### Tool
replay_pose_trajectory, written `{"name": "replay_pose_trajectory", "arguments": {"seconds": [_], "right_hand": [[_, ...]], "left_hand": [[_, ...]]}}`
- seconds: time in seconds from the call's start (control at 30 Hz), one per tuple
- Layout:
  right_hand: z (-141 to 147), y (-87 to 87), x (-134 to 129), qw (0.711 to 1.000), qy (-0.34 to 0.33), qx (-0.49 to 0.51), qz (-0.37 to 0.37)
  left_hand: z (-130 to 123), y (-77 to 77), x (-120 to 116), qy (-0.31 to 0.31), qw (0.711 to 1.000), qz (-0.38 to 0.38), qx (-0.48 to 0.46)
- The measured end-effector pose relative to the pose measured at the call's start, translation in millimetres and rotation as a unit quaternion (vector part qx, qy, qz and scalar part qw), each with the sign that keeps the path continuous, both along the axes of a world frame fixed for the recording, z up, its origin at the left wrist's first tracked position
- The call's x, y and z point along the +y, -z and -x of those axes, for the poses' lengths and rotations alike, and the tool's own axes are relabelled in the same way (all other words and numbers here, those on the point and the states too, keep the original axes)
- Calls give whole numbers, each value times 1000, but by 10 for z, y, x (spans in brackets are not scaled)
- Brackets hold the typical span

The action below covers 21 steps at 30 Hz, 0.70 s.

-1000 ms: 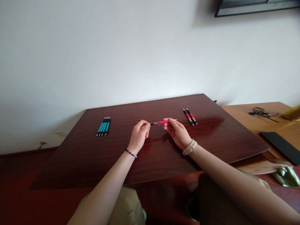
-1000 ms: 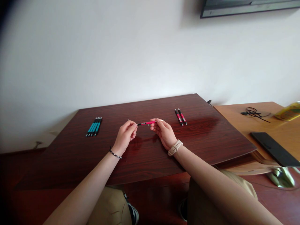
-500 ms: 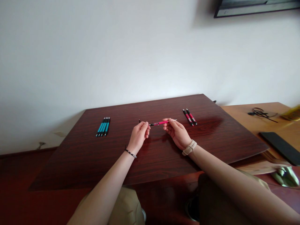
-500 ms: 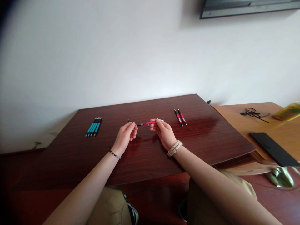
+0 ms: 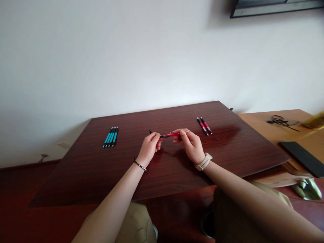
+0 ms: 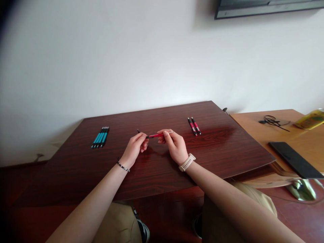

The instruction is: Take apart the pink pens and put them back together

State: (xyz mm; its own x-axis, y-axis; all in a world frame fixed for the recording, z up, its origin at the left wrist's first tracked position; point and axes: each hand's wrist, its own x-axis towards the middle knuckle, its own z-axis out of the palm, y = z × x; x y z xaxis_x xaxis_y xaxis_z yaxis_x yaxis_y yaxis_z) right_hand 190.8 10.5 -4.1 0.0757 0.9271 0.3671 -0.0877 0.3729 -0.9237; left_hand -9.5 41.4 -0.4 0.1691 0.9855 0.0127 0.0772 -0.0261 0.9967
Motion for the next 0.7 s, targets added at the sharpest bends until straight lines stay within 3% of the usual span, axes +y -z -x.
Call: {"name": "replay_pose_trajectory", "arguments": {"seconds": [0.7], "right_hand": [[3,-15,-26,1000,16,-12,-22]], "left_hand": [[3,34,18,22,998,-24,-55]]}}
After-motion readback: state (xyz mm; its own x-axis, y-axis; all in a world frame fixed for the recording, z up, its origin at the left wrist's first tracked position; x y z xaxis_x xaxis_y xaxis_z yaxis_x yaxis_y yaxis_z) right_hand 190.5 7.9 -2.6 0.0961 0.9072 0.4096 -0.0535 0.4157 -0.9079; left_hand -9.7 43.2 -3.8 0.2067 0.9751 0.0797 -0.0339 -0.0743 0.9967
